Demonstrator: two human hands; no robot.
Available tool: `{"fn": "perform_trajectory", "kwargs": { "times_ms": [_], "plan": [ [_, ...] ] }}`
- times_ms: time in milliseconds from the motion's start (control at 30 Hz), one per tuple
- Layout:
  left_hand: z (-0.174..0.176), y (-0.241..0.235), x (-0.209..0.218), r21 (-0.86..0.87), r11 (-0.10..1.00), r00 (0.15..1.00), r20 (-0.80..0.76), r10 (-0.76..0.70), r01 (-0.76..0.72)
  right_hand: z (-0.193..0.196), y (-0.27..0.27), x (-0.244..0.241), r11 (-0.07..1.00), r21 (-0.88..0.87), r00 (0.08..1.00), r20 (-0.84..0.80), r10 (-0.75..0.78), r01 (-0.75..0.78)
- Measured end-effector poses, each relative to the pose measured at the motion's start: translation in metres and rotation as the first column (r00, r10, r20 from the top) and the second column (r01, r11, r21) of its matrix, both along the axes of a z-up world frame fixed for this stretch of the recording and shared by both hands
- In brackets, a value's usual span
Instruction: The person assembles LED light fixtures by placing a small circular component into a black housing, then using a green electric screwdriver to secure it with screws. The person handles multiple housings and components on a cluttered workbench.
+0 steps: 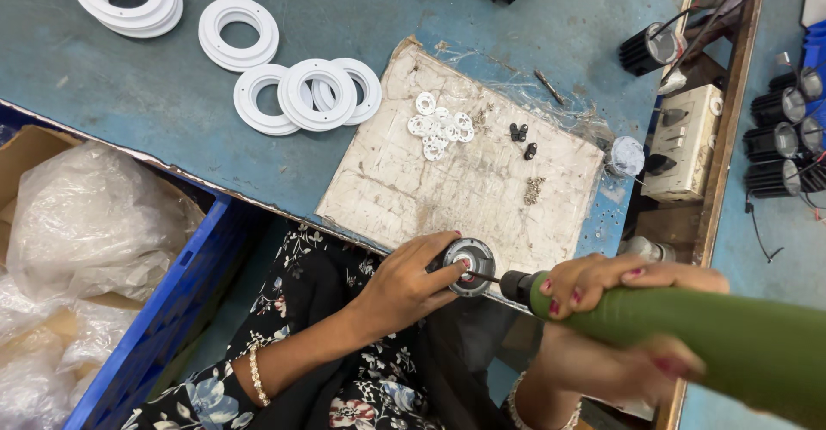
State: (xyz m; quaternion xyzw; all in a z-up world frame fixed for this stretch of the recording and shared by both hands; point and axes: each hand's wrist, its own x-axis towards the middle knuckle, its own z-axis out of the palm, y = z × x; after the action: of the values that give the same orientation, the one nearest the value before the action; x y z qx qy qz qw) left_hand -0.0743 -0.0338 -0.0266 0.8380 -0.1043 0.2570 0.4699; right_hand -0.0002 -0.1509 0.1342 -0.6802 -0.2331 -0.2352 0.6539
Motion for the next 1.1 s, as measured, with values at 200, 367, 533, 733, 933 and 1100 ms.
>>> {"fn": "perform_trajectory", "kwargs": {
  "times_ms": [200, 367, 533, 733, 933, 1100],
  "plan": [
    [-0.004, 0.000, 0.001, 0.001, 1.000, 1.000, -0.002, -0.011, 0.011, -0.008, -0.001, -0.003, 0.997, 0.045, 0.998, -0.028, 0.057, -0.055],
    [-0.006, -0.001, -0.002, 0.012, 1.000, 1.000, 0.002, 0.006, -0.006, -0.012, -0.007, 0.006, 0.982, 0.065, 0.985, 0.009, 0.175, -0.175],
    [-0.006, -0.001, -0.002, 0.011, 1.000, 1.000, 0.021, -0.007, 0.007, -0.001, -0.021, 0.006, 0.944, 0.166, 0.953, -0.056, 0.299, -0.287],
    [-0.011, 0.002, -0.005, -0.064, 0.996, 0.998, 0.004, -0.058, 0.059, 0.033, -0.084, 0.036, 0.907, 0.299, 0.937, -0.093, 0.335, -0.295],
    [-0.003, -0.003, -0.009, -0.226, 0.972, 0.998, 0.032, -0.055, 0.060, 0.003, -0.127, 0.010, 0.854, -0.192, 0.859, 0.287, -0.423, 0.484],
    [0.032, 0.002, -0.012, -0.253, 0.966, 0.999, 0.035, -0.037, 0.044, -0.071, -0.098, -0.037, 0.803, -0.505, 0.948, 0.140, -0.287, 0.317]
  ]
}}
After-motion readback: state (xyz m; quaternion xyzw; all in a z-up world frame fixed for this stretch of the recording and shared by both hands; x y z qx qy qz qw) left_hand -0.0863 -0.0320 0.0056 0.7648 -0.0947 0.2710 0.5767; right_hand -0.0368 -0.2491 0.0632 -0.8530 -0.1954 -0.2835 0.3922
